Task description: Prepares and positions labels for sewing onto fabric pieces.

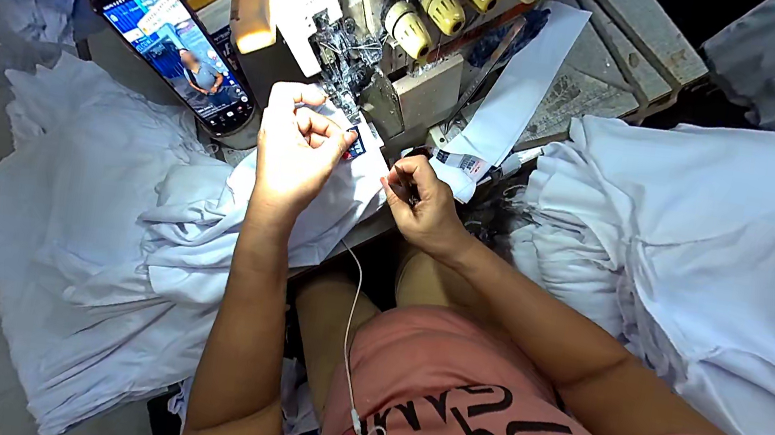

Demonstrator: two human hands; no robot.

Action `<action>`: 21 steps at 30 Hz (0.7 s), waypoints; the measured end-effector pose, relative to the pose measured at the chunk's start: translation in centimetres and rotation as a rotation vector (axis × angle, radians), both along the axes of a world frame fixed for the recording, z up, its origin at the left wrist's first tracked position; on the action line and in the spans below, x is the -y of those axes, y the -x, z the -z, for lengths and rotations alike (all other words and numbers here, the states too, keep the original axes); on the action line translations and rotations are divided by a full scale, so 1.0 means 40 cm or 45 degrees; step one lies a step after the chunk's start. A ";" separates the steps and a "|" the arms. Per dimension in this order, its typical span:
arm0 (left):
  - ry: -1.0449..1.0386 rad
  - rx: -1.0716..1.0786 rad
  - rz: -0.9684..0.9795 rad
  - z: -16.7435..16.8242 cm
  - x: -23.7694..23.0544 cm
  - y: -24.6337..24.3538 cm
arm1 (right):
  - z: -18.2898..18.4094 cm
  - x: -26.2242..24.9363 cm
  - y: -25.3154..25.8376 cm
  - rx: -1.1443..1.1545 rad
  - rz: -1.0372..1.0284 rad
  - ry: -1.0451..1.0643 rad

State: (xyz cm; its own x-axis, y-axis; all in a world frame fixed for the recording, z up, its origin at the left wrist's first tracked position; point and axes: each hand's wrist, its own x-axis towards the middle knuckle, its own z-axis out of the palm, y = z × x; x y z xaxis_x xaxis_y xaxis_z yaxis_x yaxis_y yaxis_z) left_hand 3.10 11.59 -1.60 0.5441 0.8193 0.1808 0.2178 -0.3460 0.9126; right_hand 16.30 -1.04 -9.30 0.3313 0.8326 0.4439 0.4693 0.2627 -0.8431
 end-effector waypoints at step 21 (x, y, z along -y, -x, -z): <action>-1.063 -0.628 0.072 0.036 0.090 0.031 | -0.089 -0.032 -0.044 0.326 -0.268 0.415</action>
